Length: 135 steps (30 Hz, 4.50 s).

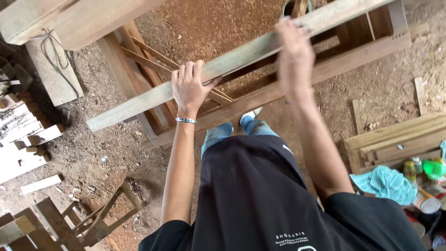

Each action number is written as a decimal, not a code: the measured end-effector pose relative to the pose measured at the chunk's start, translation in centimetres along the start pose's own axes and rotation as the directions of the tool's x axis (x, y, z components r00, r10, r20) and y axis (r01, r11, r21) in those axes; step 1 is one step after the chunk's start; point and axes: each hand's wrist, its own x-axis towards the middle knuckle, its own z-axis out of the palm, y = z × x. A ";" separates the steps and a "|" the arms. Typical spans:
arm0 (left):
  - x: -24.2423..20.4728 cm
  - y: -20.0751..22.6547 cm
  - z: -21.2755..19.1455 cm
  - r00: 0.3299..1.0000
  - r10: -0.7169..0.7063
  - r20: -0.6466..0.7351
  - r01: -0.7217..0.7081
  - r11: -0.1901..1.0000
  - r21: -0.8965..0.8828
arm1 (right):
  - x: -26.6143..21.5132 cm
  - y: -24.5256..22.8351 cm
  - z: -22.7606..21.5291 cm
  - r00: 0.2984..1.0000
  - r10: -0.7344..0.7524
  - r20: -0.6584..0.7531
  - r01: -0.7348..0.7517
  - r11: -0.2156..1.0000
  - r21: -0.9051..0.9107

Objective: The person sands a long wooden plank with a piece of sandpaper, rubbing the flat faces and the edges by hand while holding the wood steady.

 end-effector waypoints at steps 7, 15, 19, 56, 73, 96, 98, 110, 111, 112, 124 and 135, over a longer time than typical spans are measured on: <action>0.0 0.1 -0.3 1.000 -0.016 0.004 0.016 0.999 -0.046 | -3.6 0.2 7.8 0.695 -0.468 0.546 0.701 0.609 -0.370; 0.0 0.2 -0.1 1.000 0.004 -0.024 -0.005 0.999 -0.051 | -0.2 2.8 -0.6 0.771 -0.619 0.149 0.598 0.624 -0.503; 0.2 -0.1 -0.2 0.998 -0.019 0.060 0.025 0.996 -0.089 | -2.7 1.4 4.7 0.767 -0.604 0.215 0.604 0.566 -0.561; -13.7 -8.9 -3.0 0.988 -0.140 0.066 0.152 0.961 -0.231 | -10.7 -3.9 16.2 0.815 -0.368 0.447 0.579 0.526 -0.623; -13.2 -8.1 -3.2 0.989 -0.146 0.023 0.147 0.972 -0.186 | -5.7 0.4 10.2 0.880 -0.385 0.279 0.431 0.400 -0.808; 4.4 7.1 0.9 0.997 -0.023 0.076 0.035 0.987 -0.157 | -2.5 1.1 0.4 0.746 -0.508 0.430 0.658 0.466 -0.592; 5.0 8.1 1.6 0.999 -0.004 0.037 0.010 0.987 -0.162 | -0.9 2.0 -3.3 0.744 -0.502 0.441 0.657 0.427 -0.621; 5.1 9.0 2.1 0.999 -0.046 -0.020 0.046 0.999 -0.028 | -0.3 1.2 -0.9 0.711 -0.459 0.533 0.703 0.472 -0.531; 5.1 9.0 2.1 0.998 -0.043 -0.040 0.041 0.998 -0.038 | 0.2 1.7 -1.4 0.693 -0.464 0.551 0.721 0.457 -0.522; 5.3 9.1 2.0 0.997 -0.038 -0.063 0.035 0.998 -0.049 | 1.1 2.3 -3.0 0.676 -0.470 0.567 0.737 0.439 -0.514; 5.3 9.0 2.3 0.997 -0.050 -0.063 0.046 0.997 -0.060 | 5.5 3.0 -8.6 0.765 -0.532 0.363 0.635 0.526 -0.567; 5.4 9.1 1.8 0.998 -0.058 -0.012 0.057 0.994 -0.094 | 6.8 3.9 -7.5 0.677 -0.658 0.330 0.704 0.446 -0.553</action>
